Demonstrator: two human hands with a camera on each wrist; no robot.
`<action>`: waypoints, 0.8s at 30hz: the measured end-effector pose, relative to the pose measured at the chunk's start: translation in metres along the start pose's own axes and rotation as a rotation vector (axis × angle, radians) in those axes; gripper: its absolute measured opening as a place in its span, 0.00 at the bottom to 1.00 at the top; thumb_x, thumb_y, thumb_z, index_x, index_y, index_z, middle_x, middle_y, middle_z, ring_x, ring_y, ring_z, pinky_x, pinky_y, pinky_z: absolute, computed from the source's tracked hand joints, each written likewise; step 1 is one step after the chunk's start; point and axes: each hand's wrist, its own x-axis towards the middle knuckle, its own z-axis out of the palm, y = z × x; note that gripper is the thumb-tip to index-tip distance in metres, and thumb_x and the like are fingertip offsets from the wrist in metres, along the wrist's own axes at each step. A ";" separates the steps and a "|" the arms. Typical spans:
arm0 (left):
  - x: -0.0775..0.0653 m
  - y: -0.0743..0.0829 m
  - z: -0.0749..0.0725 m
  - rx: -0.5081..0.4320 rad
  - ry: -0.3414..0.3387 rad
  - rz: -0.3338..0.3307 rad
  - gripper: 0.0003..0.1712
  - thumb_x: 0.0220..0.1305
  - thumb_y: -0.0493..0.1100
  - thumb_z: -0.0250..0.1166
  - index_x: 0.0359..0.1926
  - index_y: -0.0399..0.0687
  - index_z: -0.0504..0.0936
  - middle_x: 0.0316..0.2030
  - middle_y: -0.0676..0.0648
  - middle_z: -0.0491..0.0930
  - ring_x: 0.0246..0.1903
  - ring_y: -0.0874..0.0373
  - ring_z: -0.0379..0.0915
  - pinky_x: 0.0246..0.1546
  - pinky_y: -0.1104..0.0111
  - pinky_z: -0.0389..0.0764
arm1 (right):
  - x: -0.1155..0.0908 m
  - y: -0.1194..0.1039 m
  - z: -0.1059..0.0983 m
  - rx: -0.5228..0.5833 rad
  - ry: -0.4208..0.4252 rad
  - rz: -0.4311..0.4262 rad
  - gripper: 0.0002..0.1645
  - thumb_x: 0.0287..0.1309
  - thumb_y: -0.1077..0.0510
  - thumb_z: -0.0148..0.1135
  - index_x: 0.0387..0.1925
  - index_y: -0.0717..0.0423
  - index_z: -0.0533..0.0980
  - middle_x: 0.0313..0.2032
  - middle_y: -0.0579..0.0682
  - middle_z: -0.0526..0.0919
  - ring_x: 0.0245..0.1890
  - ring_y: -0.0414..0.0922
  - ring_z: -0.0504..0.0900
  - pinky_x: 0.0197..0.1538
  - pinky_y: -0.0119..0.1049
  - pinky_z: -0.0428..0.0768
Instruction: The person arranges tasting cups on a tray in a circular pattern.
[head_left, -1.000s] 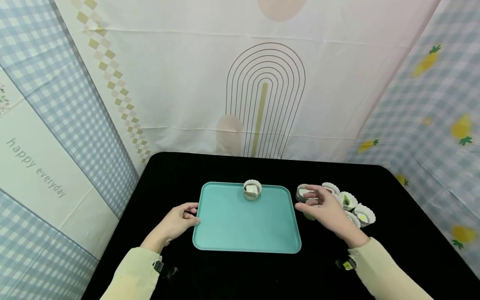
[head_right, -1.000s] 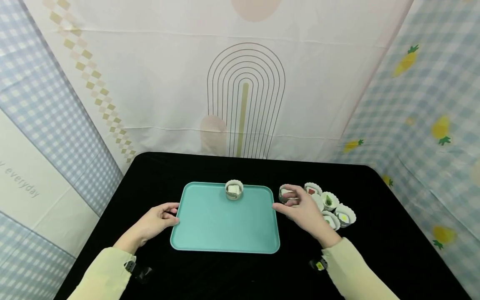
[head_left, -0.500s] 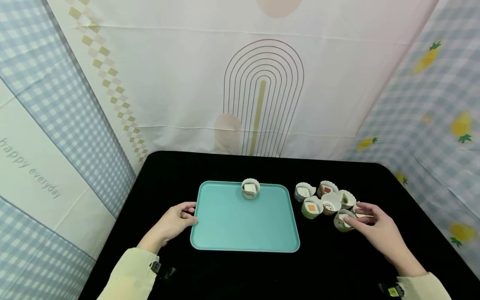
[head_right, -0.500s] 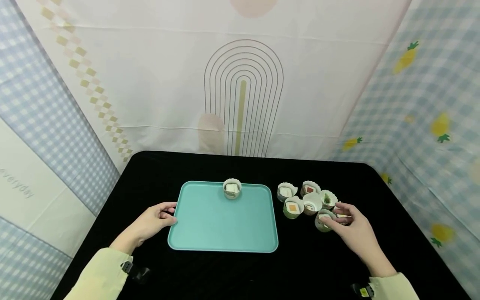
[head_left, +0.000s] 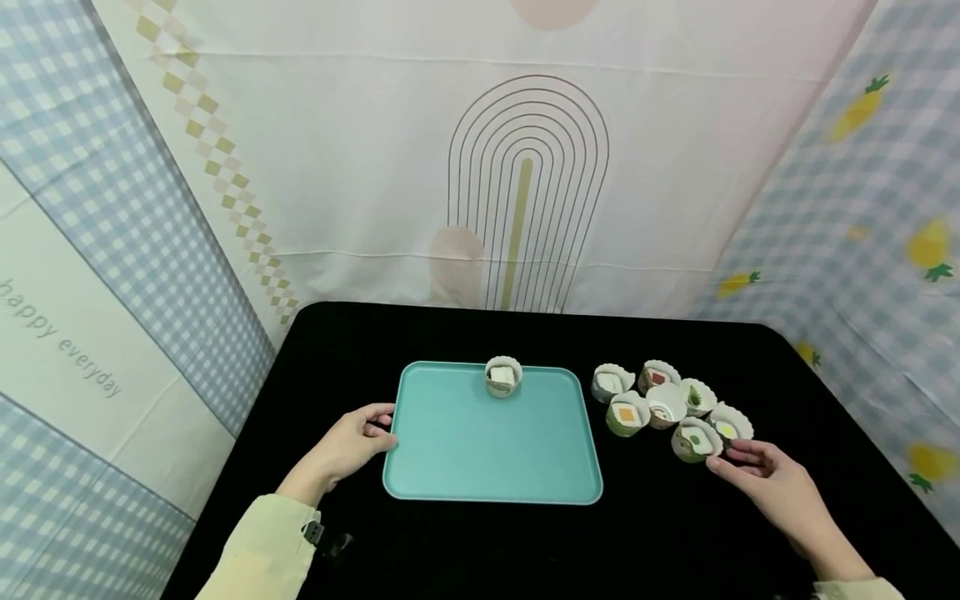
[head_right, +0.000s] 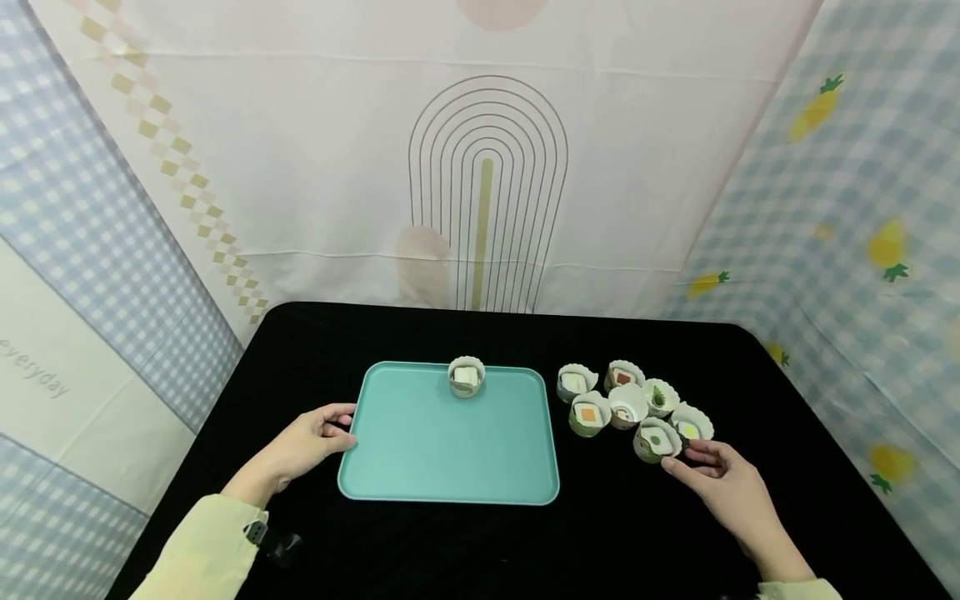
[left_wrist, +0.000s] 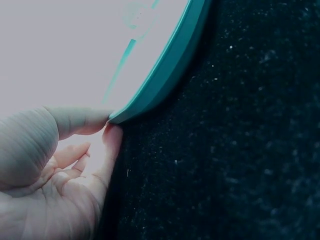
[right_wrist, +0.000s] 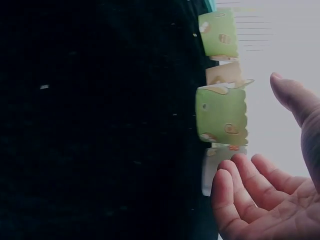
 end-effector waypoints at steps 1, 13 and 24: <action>0.000 0.000 0.000 0.000 -0.001 0.001 0.31 0.63 0.38 0.65 0.66 0.46 0.70 0.49 0.46 0.72 0.41 0.56 0.73 0.48 0.55 0.74 | 0.000 0.001 0.000 0.004 -0.010 0.013 0.43 0.58 0.37 0.64 0.64 0.61 0.66 0.55 0.61 0.76 0.37 0.26 0.77 0.36 0.30 0.79; -0.002 0.001 0.004 0.004 0.003 0.002 0.31 0.64 0.39 0.65 0.67 0.47 0.69 0.49 0.46 0.72 0.41 0.56 0.73 0.47 0.56 0.75 | 0.009 0.007 0.007 0.073 -0.177 0.140 0.56 0.59 0.33 0.60 0.72 0.66 0.52 0.64 0.69 0.65 0.45 0.39 0.79 0.41 0.36 0.81; -0.004 -0.001 0.002 0.043 0.010 0.014 0.31 0.65 0.41 0.65 0.68 0.47 0.68 0.51 0.47 0.72 0.42 0.57 0.73 0.46 0.55 0.75 | 0.015 -0.003 0.020 -0.067 -0.128 0.067 0.55 0.55 0.33 0.64 0.68 0.67 0.58 0.55 0.65 0.72 0.46 0.53 0.75 0.38 0.42 0.77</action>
